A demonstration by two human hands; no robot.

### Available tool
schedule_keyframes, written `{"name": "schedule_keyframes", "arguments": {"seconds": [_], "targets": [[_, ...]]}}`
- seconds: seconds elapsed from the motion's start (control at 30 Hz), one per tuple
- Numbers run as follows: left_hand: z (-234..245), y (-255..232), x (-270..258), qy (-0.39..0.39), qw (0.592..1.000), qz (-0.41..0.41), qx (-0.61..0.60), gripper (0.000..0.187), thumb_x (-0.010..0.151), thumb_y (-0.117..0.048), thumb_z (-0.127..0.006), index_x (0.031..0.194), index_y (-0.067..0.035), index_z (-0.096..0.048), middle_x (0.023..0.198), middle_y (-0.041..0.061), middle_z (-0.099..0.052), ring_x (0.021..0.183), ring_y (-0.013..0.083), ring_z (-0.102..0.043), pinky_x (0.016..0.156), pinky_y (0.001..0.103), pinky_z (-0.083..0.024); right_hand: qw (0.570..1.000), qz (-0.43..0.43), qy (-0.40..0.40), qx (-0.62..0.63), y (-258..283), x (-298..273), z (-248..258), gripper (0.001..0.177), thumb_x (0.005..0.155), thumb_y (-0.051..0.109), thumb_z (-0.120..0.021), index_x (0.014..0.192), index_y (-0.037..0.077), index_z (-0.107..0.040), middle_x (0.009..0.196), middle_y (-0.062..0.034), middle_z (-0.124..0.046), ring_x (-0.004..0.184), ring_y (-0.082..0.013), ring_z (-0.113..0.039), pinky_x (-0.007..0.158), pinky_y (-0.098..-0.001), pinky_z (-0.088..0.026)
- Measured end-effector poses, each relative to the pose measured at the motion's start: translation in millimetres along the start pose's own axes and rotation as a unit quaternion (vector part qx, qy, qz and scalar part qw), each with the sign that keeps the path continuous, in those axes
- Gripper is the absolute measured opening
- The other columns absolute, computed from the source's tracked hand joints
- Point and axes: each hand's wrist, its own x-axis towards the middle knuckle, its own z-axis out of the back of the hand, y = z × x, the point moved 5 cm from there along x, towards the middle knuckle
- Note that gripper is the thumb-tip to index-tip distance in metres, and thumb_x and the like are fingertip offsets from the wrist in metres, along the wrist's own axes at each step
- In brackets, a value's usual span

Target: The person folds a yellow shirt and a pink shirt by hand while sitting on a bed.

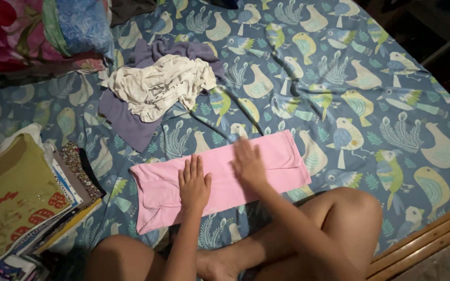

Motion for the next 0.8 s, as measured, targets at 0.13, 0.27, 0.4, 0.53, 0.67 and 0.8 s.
{"name": "schedule_keyframes", "arguments": {"seconds": [0.13, 0.27, 0.4, 0.53, 0.67, 0.8], "targets": [[1.5, 0.2, 0.7, 0.008, 1.000, 0.003, 0.003, 0.071, 0.098, -0.042, -0.053, 0.158, -0.011, -0.033, 0.165, 0.008, -0.032, 0.150, 0.0283, -0.031, 0.121, 0.051, -0.023, 0.995, -0.027, 0.065, 0.070, 11.1, 14.6, 6.2, 0.072, 0.103, 0.048, -0.043, 0.158, 0.004, -0.032, 0.166, -0.0187, -0.027, 0.154, -0.0334, -0.022, 0.122, -0.0584, -0.014], [1.3, -0.7, 0.9, 0.004, 1.000, 0.003, -0.004, 0.071, 0.097, -0.041, -0.053, 0.158, -0.011, -0.033, 0.165, 0.008, -0.032, 0.150, 0.0292, -0.031, 0.121, 0.051, -0.023, 0.994, -0.087, 0.021, 0.070, -12.9, 20.0, 23.9, 0.074, 0.102, 0.048, -0.043, 0.159, 0.003, -0.031, 0.167, -0.0200, -0.026, 0.156, -0.0342, -0.021, 0.123, -0.0575, -0.013], [-0.8, -0.7, 1.0, 0.013, 1.000, 0.003, 0.015, 0.072, 0.097, -0.042, -0.053, 0.158, -0.011, -0.033, 0.165, 0.008, -0.032, 0.150, 0.0283, -0.031, 0.122, 0.051, -0.023, 0.998, 0.012, 0.014, 0.057, 2.6, 4.5, 23.6, 0.075, 0.104, 0.050, -0.043, 0.158, 0.000, -0.030, 0.167, -0.0219, -0.026, 0.157, -0.0341, -0.021, 0.123, -0.0583, -0.013], [-3.1, -1.5, 0.9, 0.005, 1.000, 0.006, 0.020, 0.070, 0.097, -0.044, -0.052, 0.158, -0.012, -0.034, 0.164, 0.007, -0.033, 0.151, 0.0278, -0.031, 0.121, 0.051, -0.023, 0.989, 0.068, 0.089, 0.101, 38.2, -10.3, 15.6, 0.079, 0.102, 0.052, -0.045, 0.157, -0.002, -0.029, 0.165, -0.0228, -0.026, 0.153, -0.0353, -0.021, 0.120, -0.0589, -0.012], [-3.6, 1.3, -2.2, -0.008, 1.000, -0.001, 0.017, 0.070, 0.099, -0.043, -0.052, 0.159, -0.012, -0.034, 0.165, 0.008, -0.033, 0.150, 0.0278, -0.032, 0.122, 0.050, -0.023, 0.985, 0.057, 0.081, 0.138, 35.3, 12.3, 14.6, 0.075, 0.103, 0.049, -0.044, 0.157, -0.001, -0.031, 0.166, -0.0224, -0.028, 0.155, -0.0347, -0.023, 0.124, -0.0532, -0.015], [-2.6, 0.2, 0.1, 0.002, 1.000, -0.003, 0.020, 0.071, 0.097, -0.043, -0.052, 0.159, -0.012, -0.033, 0.165, 0.007, -0.033, 0.150, 0.0275, -0.032, 0.122, 0.050, -0.023, 0.992, 0.021, 0.023, 0.125, 23.7, 16.3, 16.4, 0.069, 0.104, 0.045, -0.047, 0.157, 0.001, -0.034, 0.166, -0.0217, -0.031, 0.157, -0.0338, -0.025, 0.126, -0.0533, -0.017]]}}
